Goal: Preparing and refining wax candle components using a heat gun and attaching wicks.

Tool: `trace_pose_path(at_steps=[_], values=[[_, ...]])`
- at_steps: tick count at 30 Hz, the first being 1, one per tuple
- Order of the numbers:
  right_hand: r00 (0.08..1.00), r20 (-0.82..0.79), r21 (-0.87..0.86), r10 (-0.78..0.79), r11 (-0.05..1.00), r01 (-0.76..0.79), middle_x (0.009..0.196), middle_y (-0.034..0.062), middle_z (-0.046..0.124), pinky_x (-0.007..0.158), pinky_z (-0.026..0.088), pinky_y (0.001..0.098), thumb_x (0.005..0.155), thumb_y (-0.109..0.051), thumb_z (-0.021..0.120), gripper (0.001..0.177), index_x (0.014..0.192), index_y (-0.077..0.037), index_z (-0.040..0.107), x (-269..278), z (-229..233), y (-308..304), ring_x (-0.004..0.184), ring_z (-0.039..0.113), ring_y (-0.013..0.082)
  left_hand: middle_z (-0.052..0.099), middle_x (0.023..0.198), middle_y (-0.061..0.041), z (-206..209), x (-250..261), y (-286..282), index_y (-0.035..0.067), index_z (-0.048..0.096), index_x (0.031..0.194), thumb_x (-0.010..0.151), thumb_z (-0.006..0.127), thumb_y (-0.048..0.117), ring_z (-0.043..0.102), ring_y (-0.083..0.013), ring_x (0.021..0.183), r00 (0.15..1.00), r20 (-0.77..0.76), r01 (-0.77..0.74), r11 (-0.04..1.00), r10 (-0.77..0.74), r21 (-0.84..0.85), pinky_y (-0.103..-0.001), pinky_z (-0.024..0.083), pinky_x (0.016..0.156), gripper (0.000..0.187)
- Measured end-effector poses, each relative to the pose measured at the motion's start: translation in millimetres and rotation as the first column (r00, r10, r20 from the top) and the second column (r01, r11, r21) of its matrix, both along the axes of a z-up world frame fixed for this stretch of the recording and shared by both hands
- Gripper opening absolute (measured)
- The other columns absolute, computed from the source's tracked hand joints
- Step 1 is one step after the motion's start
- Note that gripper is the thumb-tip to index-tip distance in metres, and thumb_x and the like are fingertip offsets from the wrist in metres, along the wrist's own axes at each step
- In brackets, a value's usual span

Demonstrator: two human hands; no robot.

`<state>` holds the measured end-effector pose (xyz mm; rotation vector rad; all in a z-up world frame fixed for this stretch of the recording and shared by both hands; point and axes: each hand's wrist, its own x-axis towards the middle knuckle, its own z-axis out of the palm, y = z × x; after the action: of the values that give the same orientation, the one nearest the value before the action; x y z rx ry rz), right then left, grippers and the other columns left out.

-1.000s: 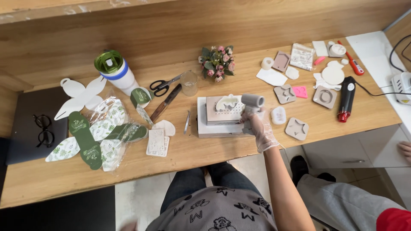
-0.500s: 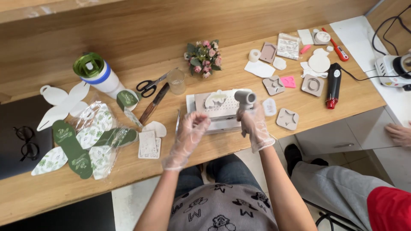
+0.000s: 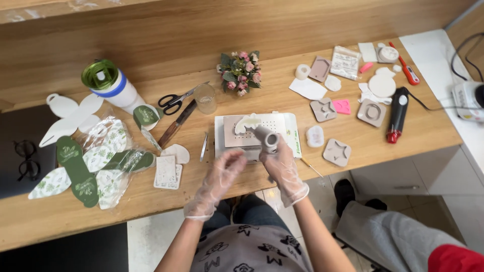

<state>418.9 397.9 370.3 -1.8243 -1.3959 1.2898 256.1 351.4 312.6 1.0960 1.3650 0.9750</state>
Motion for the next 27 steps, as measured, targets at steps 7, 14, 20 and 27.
trace_pose_path(at_steps=[7, 14, 20, 27], values=[[0.909, -0.378, 0.242, 0.177, 0.966, -0.088, 0.108, 0.0082, 0.065, 0.091, 0.049, 0.0347, 0.092, -0.026, 0.065, 0.036, 0.121, -0.008, 0.056, -17.2, -3.1, -31.9, 0.1, 0.06, 0.0184, 0.042, 0.158, -0.007, 38.2, 30.0, -42.8, 0.009, 0.034, 0.154, 0.099, 0.04, 0.05, 0.039, -0.0176, 0.146, 0.939, 0.254, 0.229, 0.973, -0.23, 0.032, -0.032, 0.03, 0.119, 0.069], [0.935, -0.187, 0.378, 0.301, 0.901, -0.215, 0.108, 0.0147, 0.065, 0.085, 0.053, 0.0416, 0.095, -0.043, 0.055, 0.05, 0.124, -0.003, 0.062, -48.0, -19.3, -47.4, 0.099, 0.066, 0.0285, 0.058, 0.146, -0.012, 43.7, -11.9, -68.6, 0.016, 0.038, 0.152, 0.081, 0.038, 0.077, 0.062, -0.0292, 0.121, 0.992, -0.076, 0.099, 0.995, -0.096, 0.027, -0.045, 0.05, 0.097, 0.093], [0.725, -0.386, 0.091, 0.57, 0.806, -0.585, 0.129, 0.0215, 0.066, 0.089, 0.067, 0.0448, 0.09, -0.051, 0.053, 0.069, 0.146, -0.01, 0.046, -81.0, -29.1, -62.4, 0.111, 0.071, 0.0338, 0.07, 0.107, -0.009, 37.6, -70.0, -115.9, 0.008, 0.051, 0.148, 0.086, 0.066, 0.031, 0.061, -0.0151, 0.082, 0.947, 0.235, -0.131, 0.932, 0.218, -0.337, -0.032, 0.051, 0.074, 0.068], [0.687, -0.157, 0.026, 0.71, 0.698, -0.716, 0.098, 0.0039, 0.072, 0.075, 0.055, 0.0255, 0.091, -0.03, 0.067, 0.036, 0.12, -0.007, 0.068, -100.4, -52.6, -66.7, 0.085, 0.064, 0.0132, 0.064, 0.138, -0.015, 19.7, -162.7, -151.3, 0.004, 0.049, 0.148, 0.081, 0.065, 0.026, 0.057, -0.0242, 0.127, 0.818, 0.213, -0.423, 0.81, 0.534, -0.406, -0.04, 0.039, 0.115, 0.073]])
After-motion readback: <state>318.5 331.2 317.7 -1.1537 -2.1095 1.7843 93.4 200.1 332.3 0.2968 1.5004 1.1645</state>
